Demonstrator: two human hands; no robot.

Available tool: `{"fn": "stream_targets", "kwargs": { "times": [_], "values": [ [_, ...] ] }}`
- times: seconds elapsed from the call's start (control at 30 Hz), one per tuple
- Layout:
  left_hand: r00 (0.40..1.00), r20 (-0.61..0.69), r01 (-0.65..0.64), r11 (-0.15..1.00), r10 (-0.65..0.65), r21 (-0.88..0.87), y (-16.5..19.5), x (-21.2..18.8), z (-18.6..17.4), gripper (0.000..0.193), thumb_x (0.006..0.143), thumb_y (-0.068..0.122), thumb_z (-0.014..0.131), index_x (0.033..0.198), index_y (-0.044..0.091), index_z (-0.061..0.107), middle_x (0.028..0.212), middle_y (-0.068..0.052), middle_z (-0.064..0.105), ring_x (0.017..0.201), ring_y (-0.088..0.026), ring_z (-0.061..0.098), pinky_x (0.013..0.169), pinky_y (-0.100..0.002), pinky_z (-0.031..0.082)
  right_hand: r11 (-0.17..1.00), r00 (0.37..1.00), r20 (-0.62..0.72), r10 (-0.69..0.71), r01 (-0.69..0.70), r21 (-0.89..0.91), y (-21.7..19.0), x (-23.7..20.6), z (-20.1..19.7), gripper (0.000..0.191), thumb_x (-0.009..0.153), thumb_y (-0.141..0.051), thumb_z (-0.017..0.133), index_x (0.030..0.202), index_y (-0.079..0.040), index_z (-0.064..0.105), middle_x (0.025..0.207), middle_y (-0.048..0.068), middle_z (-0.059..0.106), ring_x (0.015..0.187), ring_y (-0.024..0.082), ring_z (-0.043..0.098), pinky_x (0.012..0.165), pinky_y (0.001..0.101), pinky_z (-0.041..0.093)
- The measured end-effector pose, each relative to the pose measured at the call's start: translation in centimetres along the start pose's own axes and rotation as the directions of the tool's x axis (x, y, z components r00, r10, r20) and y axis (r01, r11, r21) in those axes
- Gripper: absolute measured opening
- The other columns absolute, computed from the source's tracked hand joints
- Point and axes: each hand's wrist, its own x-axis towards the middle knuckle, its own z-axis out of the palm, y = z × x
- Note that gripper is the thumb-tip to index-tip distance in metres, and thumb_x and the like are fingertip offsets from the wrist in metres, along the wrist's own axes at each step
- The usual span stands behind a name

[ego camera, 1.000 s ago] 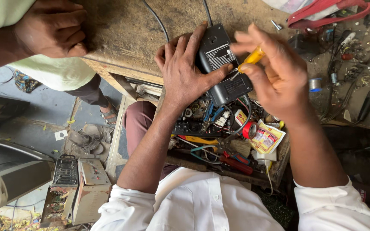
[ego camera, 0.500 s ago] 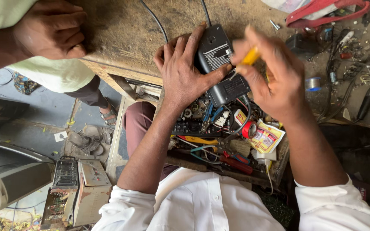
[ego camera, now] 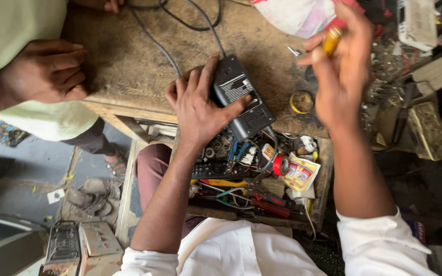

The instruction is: The person repairs an electronic power device at a cluttered workbench. They handle its wires, open the casing, reposition internal components and wiring with their hands, then use a screwdriver to work on the closed unit while another person assists by holding parts.

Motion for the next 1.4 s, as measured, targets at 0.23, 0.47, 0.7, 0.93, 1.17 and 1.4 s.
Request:
{"fn": "stream_targets", "kwargs": {
  "times": [0.23, 0.47, 0.7, 0.93, 1.17, 1.4],
  "values": [
    [1.0, -0.004, -0.01, 1.0, 0.01, 0.004, -0.4, -0.2, 0.1, 0.098, 0.07, 0.07, 0.081, 0.147, 0.014, 0.057, 0.125, -0.013, 0.066, 0.124, -0.032, 0.055, 0.111, -0.053, 0.024, 0.625, 0.974, 0.208, 0.095, 0.104, -0.773, 4.9, 3.8, -1.6, 0.014, 0.094, -0.006, 0.079, 0.099, 0.004, 0.071, 0.094, 0.02, 0.071, 0.085, 0.035, 0.07, 0.077, 0.0449, 0.054],
    [0.999, -0.021, -0.024, 1.0, 0.024, 0.005, -0.7, -0.3, 0.2, 0.097, 0.07, 0.069, 0.08, 0.147, 0.014, 0.057, 0.127, -0.013, 0.065, 0.125, -0.032, 0.054, 0.112, -0.053, 0.024, 0.465, 0.972, 0.102, 0.211, -0.007, -0.885, 5.5, 4.7, 0.9, 0.015, 0.088, -0.006, 0.079, 0.102, -0.005, 0.078, 0.093, 0.016, 0.076, 0.076, 0.03, 0.074, 0.07, 0.0457, 0.059],
    [1.0, 0.012, -0.011, 1.0, 0.011, 0.009, -0.6, -0.1, 0.2, 0.099, 0.07, 0.071, 0.079, 0.147, 0.014, 0.057, 0.125, -0.013, 0.064, 0.124, -0.033, 0.053, 0.112, -0.055, 0.023, 0.22, 0.916, 0.181, 0.359, 0.105, -0.97, 5.1, 5.3, 1.4, 0.015, 0.082, 0.0, 0.076, 0.093, -0.01, 0.081, 0.081, 0.014, 0.075, 0.07, 0.028, 0.074, 0.063, 0.0465, 0.056],
    [1.0, 0.014, -0.017, 1.0, 0.017, 0.006, -0.7, -0.2, 0.2, 0.1, 0.07, 0.072, 0.079, 0.148, 0.013, 0.056, 0.126, -0.012, 0.064, 0.124, -0.033, 0.053, 0.111, -0.055, 0.023, 0.353, 0.939, 0.211, 0.271, 0.107, -0.93, 5.0, 5.9, 1.2, 0.014, 0.079, -0.004, 0.078, 0.084, -0.016, 0.081, 0.075, 0.016, 0.073, 0.068, 0.034, 0.072, 0.062, 0.0503, 0.054],
    [1.0, 0.011, -0.009, 1.0, 0.009, 0.004, -0.6, -0.1, 0.2, 0.1, 0.07, 0.072, 0.079, 0.148, 0.013, 0.056, 0.125, -0.012, 0.064, 0.123, -0.033, 0.054, 0.111, -0.055, 0.024, 0.286, 0.895, 0.309, 0.322, 0.219, -0.933, 4.8, 6.2, 1.1, 0.007, 0.081, -0.004, 0.075, 0.079, -0.01, 0.077, 0.08, 0.016, 0.073, 0.076, 0.033, 0.074, 0.073, 0.0491, 0.057],
    [1.0, 0.03, 0.007, 1.0, -0.007, 0.004, -0.8, 0.0, 0.3, 0.101, 0.069, 0.073, 0.077, 0.148, 0.014, 0.056, 0.123, -0.013, 0.064, 0.122, -0.033, 0.054, 0.111, -0.055, 0.024, 0.223, 0.803, 0.356, 0.479, 0.281, -0.934, 4.0, 6.6, 1.7, 0.022, 0.081, -0.021, 0.081, 0.086, 0.0, 0.074, 0.09, 0.019, 0.074, 0.082, 0.035, 0.073, 0.077, 0.0522, 0.055]
  ]
}}
